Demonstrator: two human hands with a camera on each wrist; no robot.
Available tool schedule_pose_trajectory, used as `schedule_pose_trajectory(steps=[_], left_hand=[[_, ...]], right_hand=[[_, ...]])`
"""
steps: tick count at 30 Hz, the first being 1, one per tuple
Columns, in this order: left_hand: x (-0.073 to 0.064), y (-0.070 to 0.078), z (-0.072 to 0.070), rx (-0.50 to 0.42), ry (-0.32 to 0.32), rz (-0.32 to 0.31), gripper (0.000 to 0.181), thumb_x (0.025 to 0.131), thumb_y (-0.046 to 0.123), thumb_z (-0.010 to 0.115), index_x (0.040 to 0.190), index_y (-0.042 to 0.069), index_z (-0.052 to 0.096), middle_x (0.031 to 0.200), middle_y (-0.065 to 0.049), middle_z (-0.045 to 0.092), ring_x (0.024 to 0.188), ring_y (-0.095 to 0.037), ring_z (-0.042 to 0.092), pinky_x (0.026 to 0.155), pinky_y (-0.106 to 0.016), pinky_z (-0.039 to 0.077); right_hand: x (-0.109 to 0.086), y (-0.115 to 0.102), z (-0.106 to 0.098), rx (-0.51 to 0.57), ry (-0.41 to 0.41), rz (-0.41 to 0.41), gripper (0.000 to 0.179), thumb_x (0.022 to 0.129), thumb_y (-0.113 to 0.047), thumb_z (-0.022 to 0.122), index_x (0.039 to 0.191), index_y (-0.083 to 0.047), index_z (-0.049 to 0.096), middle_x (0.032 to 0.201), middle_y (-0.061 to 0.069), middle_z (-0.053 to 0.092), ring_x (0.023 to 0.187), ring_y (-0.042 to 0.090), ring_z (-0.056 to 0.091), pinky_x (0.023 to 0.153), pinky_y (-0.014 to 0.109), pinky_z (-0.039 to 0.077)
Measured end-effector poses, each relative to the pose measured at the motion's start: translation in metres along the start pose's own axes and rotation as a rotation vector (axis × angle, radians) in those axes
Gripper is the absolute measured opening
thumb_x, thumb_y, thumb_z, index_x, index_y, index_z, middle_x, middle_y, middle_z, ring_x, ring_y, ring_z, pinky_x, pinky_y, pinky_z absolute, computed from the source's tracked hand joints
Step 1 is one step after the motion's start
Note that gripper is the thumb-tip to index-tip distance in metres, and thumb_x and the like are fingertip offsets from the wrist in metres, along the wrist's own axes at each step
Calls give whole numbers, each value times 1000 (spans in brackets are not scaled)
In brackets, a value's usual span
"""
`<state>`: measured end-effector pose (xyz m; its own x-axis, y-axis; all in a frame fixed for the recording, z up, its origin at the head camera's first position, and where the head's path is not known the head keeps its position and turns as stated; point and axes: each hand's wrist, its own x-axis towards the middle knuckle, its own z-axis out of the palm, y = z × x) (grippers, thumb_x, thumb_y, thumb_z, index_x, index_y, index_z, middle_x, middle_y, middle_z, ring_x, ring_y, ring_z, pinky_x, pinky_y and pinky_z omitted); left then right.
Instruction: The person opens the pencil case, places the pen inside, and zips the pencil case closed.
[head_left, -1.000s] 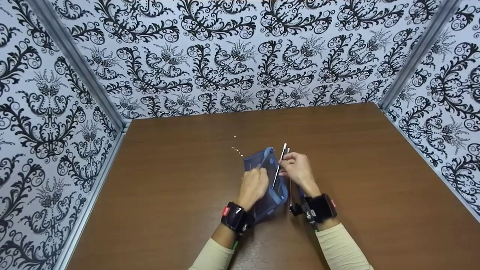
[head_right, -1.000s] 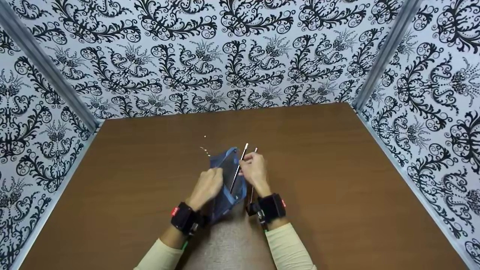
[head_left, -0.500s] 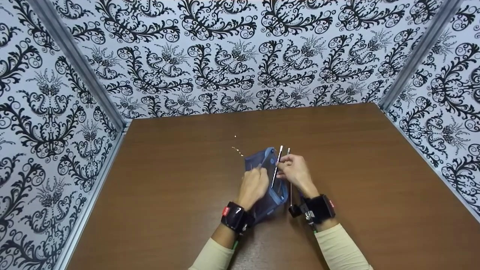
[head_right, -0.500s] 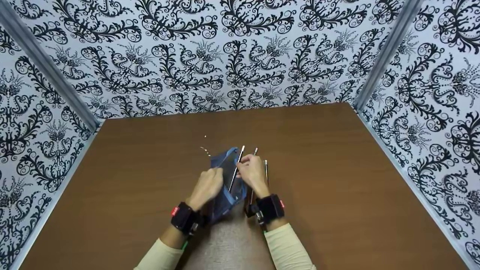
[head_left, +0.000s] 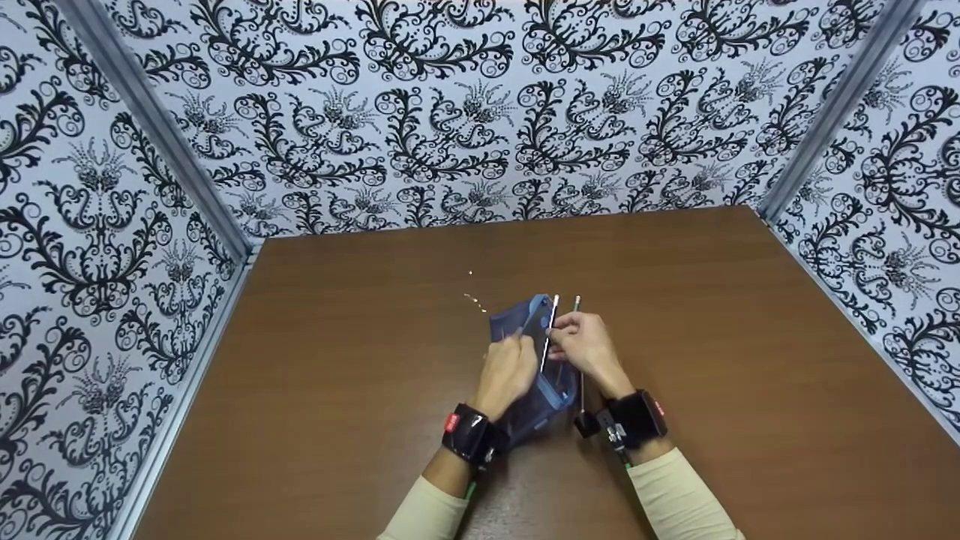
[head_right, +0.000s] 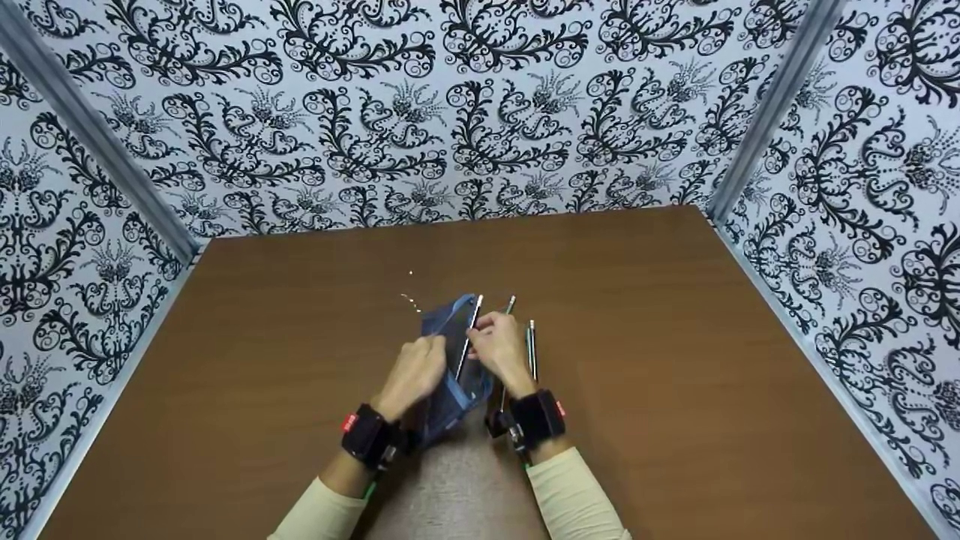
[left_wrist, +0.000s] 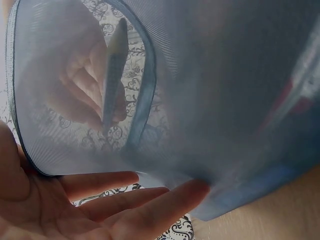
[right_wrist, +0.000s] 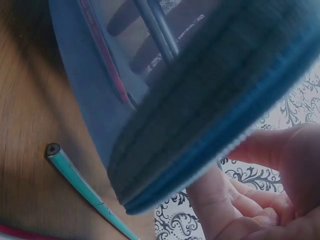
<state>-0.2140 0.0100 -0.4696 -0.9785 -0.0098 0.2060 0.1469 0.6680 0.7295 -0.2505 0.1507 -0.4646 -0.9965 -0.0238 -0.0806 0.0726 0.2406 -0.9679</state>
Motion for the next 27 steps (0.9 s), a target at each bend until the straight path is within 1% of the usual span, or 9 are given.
schedule_pose_trajectory(steps=[3,8,11,15,18,20,27], left_hand=[[0,0,0,4,-6,-5,40,99,18,36,95,-1,71,93,-23,72,85,-42,69,70,-51,51],[0,-1,0,15,0,-6,40,99,18,37,78,2,67,89,-23,72,83,-42,69,69,-51,51],[0,-1,0,9,5,2,40,99,18,37,73,5,64,85,-22,71,80,-42,69,68,-50,51],[1,-2,1,-3,-1,6,39,99,18,37,72,6,63,82,-20,69,78,-40,68,66,-48,51],[0,-1,1,-5,-4,3,39,99,18,37,75,5,65,83,-21,69,79,-40,68,67,-48,51],[0,-1,1,-10,-1,1,38,99,18,37,79,3,67,85,-21,70,80,-40,68,67,-48,51],[1,-4,3,-4,8,-24,42,99,20,37,71,5,65,89,-20,72,82,-39,69,66,-49,50]], right_hand=[[-1,1,1,-10,-12,-2,19,89,6,60,106,15,59,85,19,71,60,13,65,59,27,58],[-1,-1,2,-38,-28,4,20,89,6,61,107,15,60,84,18,71,59,12,64,60,29,58],[-1,-2,2,-41,-34,14,19,89,6,61,106,15,60,84,18,71,59,12,65,61,29,58],[-1,-1,2,-48,-39,10,20,90,6,60,107,16,60,86,21,71,58,12,65,61,29,58],[-1,0,2,-53,-49,-1,21,90,6,59,108,18,59,89,25,70,59,12,65,61,29,58],[-1,1,2,-52,-52,-5,23,90,5,59,109,18,60,92,26,70,61,14,66,61,30,58],[-4,1,2,-96,-92,-45,30,90,1,59,116,16,62,100,28,70,74,23,72,70,36,59]])
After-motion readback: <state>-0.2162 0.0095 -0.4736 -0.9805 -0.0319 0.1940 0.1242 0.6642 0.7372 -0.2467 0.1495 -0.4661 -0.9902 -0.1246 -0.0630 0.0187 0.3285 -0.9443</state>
